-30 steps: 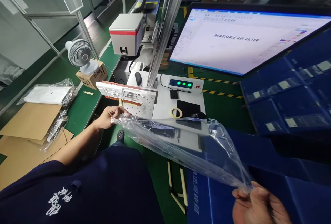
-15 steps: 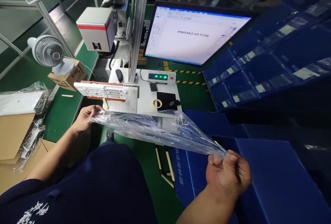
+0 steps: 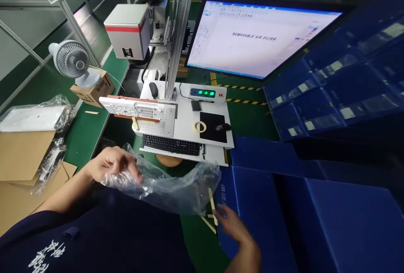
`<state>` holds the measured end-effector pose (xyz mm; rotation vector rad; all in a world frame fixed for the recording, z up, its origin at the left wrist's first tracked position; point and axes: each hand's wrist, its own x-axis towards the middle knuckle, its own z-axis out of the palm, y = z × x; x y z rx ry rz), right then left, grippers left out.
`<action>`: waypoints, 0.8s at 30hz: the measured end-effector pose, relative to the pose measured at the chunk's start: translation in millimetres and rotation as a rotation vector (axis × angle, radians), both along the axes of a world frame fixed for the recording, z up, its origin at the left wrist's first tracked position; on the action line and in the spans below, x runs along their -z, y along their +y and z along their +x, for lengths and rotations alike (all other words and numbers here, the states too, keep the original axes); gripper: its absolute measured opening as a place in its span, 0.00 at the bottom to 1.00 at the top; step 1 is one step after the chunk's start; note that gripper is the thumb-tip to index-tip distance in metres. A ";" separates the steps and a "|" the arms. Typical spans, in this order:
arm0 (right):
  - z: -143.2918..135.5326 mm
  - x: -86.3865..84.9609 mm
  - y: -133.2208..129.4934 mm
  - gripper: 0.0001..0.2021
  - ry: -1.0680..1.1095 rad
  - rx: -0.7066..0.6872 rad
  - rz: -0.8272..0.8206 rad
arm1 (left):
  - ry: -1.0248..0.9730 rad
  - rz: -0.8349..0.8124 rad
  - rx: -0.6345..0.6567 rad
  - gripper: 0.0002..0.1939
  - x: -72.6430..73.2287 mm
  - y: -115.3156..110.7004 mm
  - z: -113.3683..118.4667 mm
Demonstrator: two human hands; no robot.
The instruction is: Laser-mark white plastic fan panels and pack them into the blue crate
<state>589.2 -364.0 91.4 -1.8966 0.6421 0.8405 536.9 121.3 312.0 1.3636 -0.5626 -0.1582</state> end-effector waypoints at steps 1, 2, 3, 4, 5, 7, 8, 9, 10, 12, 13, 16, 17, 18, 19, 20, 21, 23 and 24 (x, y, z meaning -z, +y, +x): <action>4.6 8.6 14.6 0.38 -0.070 -0.013 -0.012 | -0.016 0.064 0.080 0.29 -6.7 -4.4 0.2; 11.0 12.9 32.4 0.40 -0.183 0.004 0.019 | -0.024 0.119 0.142 0.29 -11.9 -7.4 0.9; 18.7 13.2 52.0 0.45 -0.308 0.073 0.079 | -0.020 0.165 0.182 0.29 -15.5 -9.0 1.6; 27.4 9.8 71.6 0.49 -0.411 0.170 0.144 | -0.012 0.199 0.196 0.29 -17.9 -9.3 2.0; 36.5 3.7 89.5 0.52 -0.464 0.233 0.215 | -0.004 0.226 0.190 0.29 -19.5 -8.5 2.0; 53.4 -11.7 115.1 0.52 -0.436 0.183 0.330 | -0.003 0.258 0.134 0.29 -22.0 -4.5 0.5; 59.7 -18.8 121.7 0.51 -0.396 0.109 0.393 | -0.013 0.266 0.094 0.28 -23.3 -1.8 -0.8; 63.7 -24.4 124.5 0.50 -0.349 0.012 0.448 | -0.025 0.269 0.056 0.27 -24.8 1.1 -2.5; 65.4 -28.1 124.1 0.48 -0.311 -0.087 0.490 | -0.039 0.269 0.022 0.27 -26.1 4.3 -4.6; 62.8 -30.2 116.5 0.44 -0.286 -0.243 0.517 | -0.056 0.265 -0.050 0.24 -27.2 11.0 -9.8; 59.7 -29.6 110.8 0.42 -0.302 -0.278 0.512 | -0.054 0.266 -0.094 0.22 -26.5 14.7 -12.8; 50.4 -29.0 91.1 0.38 -0.411 -0.214 0.474 | -0.018 0.318 -0.278 0.13 -18.2 28.0 -20.5; 48.3 -31.0 84.6 0.38 -0.448 -0.165 0.457 | 0.004 0.366 -0.340 0.12 -13.9 33.1 -21.7; 46.7 -34.3 78.4 0.38 -0.480 -0.116 0.437 | 0.029 0.429 -0.392 0.12 -9.2 38.1 -21.8; 45.5 -38.9 72.6 0.37 -0.506 -0.072 0.413 | 0.054 0.499 -0.428 0.14 -4.4 42.9 -20.8; 44.4 -44.3 67.1 0.36 -0.528 -0.028 0.389 | 0.078 0.570 -0.445 0.16 0.4 47.0 -18.5; 43.3 -50.0 62.0 0.35 -0.545 0.013 0.364 | 0.100 0.636 -0.445 0.19 5.0 50.1 -15.2; 40.2 -60.8 52.4 0.34 -0.569 0.072 0.309 | 0.133 0.742 -0.409 0.22 13.6 52.4 -7.0; 37.9 -65.3 47.7 0.34 -0.578 0.099 0.272 | 0.147 0.782 -0.380 0.23 17.8 51.7 -2.8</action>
